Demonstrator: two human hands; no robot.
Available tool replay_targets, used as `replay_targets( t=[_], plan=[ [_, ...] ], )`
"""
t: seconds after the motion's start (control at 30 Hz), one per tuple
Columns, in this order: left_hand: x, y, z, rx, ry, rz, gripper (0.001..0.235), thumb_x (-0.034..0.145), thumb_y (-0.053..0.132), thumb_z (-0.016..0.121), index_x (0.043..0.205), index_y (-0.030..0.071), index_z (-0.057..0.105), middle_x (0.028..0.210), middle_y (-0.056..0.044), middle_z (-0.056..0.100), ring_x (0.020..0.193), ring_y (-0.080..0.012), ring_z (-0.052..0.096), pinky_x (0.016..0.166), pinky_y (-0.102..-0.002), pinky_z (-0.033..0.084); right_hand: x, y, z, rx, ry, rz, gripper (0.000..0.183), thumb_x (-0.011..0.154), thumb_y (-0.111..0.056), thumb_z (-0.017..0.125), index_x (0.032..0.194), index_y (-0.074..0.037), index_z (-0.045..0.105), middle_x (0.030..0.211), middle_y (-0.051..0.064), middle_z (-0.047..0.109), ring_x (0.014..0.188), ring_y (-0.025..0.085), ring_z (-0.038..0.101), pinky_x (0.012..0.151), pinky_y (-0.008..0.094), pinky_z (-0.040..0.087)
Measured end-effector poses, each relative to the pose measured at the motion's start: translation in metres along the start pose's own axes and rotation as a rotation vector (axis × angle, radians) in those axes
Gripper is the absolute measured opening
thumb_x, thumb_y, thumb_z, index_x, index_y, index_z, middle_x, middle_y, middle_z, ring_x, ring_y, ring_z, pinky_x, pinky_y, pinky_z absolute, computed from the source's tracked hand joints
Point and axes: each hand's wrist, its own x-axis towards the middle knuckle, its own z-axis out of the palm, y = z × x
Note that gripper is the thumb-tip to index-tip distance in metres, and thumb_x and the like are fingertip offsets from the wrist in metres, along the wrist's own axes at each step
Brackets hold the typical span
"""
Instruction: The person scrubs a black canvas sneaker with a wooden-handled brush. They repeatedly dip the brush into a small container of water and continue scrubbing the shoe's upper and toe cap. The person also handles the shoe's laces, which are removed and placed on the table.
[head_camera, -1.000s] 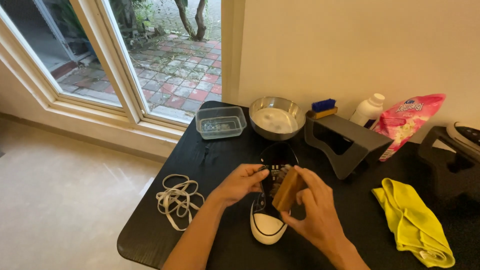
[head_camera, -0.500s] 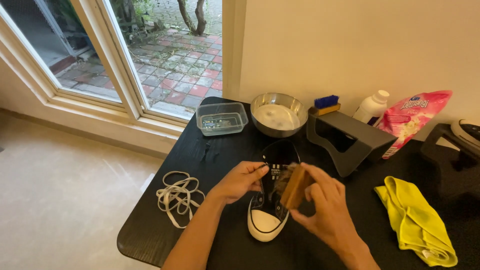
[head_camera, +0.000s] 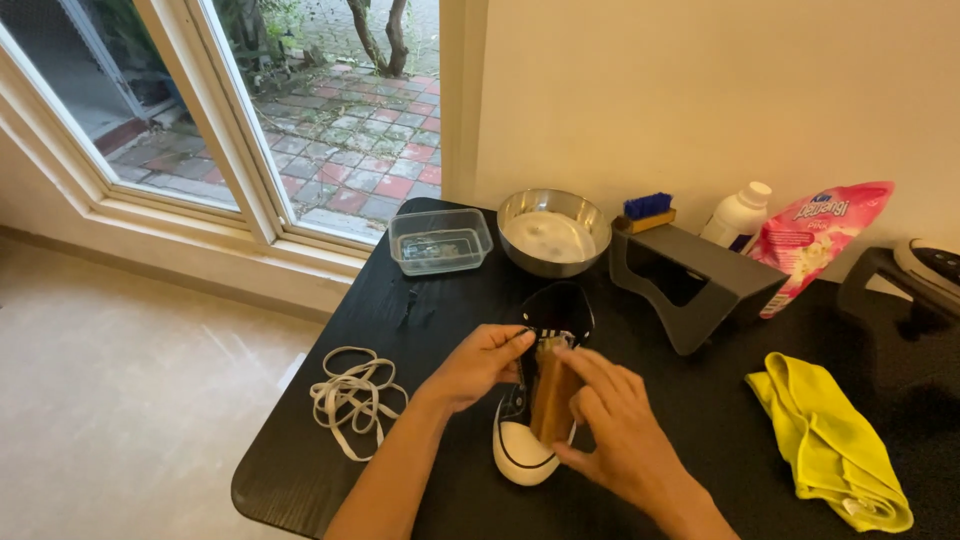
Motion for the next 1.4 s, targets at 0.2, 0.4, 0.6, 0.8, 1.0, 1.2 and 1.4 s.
replay_targets(
  t=[0.2, 0.4, 0.6, 0.8, 1.0, 1.2, 1.4],
  plan=[
    [-0.003, 0.012, 0.009, -0.032, 0.066, -0.023, 0.024, 0.1, 0.019, 0.063, 0.109, 0.0, 0.074, 0.104, -0.014, 0.078, 0.091, -0.0216, 0.076, 0.087, -0.034, 0.065, 0.006, 0.01, -0.014, -0.117, 0.198, 0.099, 0.055, 0.057, -0.017, 0.094, 0.077, -0.014, 0.043, 0.155, 0.017, 0.049, 0.142, 0.036, 0.049, 0.096, 0.044, 0.041],
    [0.006, -0.001, 0.007, 0.285, 0.384, 0.153, 0.029, 0.094, 0.016, 0.075, 0.071, 0.013, 0.057, 0.064, 0.0, 0.059, 0.055, -0.0087, 0.056, 0.052, -0.023, 0.051, 0.002, 0.0, -0.009, -0.016, -0.022, 0.024, 0.057, 0.059, -0.023, 0.097, 0.082, -0.012, 0.045, 0.155, 0.015, 0.05, 0.143, 0.033, 0.047, 0.101, 0.047, 0.039],
    [-0.005, 0.014, 0.011, 0.141, 0.227, 0.02, 0.02, 0.096, 0.032, 0.069, 0.094, 0.012, 0.072, 0.084, 0.0, 0.067, 0.08, -0.0108, 0.066, 0.073, -0.026, 0.061, 0.005, -0.001, -0.017, -0.048, -0.011, -0.022, 0.054, 0.063, -0.025, 0.093, 0.08, -0.013, 0.044, 0.158, 0.014, 0.047, 0.145, 0.036, 0.045, 0.102, 0.049, 0.039],
    [0.001, 0.001, 0.001, 0.039, 0.133, -0.016, 0.023, 0.107, 0.027, 0.057, 0.085, 0.018, 0.055, 0.071, 0.006, 0.04, 0.058, -0.0039, 0.047, 0.071, -0.025, 0.061, 0.013, 0.001, -0.022, -0.213, 0.128, -0.073, 0.043, 0.068, -0.019, 0.087, 0.082, -0.011, 0.047, 0.155, 0.017, 0.05, 0.144, 0.037, 0.048, 0.104, 0.047, 0.043],
    [-0.002, 0.005, 0.0, 0.107, 0.135, -0.015, 0.025, 0.109, 0.026, 0.053, 0.087, 0.015, 0.054, 0.08, -0.001, 0.061, 0.067, -0.0109, 0.062, 0.065, -0.025, 0.058, 0.007, 0.005, -0.02, -0.321, -0.117, -0.093, 0.049, 0.062, -0.027, 0.087, 0.095, -0.01, 0.055, 0.156, 0.013, 0.048, 0.142, 0.031, 0.046, 0.099, 0.047, 0.042],
    [-0.003, 0.004, -0.001, 0.089, 0.102, 0.011, 0.023, 0.108, 0.03, 0.053, 0.091, 0.014, 0.056, 0.086, -0.002, 0.066, 0.072, -0.0127, 0.067, 0.069, -0.029, 0.061, 0.015, -0.005, -0.016, -0.243, -0.112, -0.233, 0.041, 0.067, -0.021, 0.083, 0.084, -0.009, 0.048, 0.155, 0.018, 0.048, 0.143, 0.036, 0.044, 0.102, 0.05, 0.041],
    [-0.003, 0.007, 0.002, 0.026, 0.093, -0.017, 0.026, 0.11, 0.027, 0.052, 0.086, 0.016, 0.051, 0.071, 0.003, 0.046, 0.058, -0.0067, 0.048, 0.064, -0.025, 0.056, 0.019, 0.008, -0.025, -0.225, 0.0, -0.126, 0.049, 0.065, -0.025, 0.09, 0.08, -0.011, 0.045, 0.159, 0.015, 0.046, 0.145, 0.035, 0.046, 0.101, 0.047, 0.041]
  ],
)
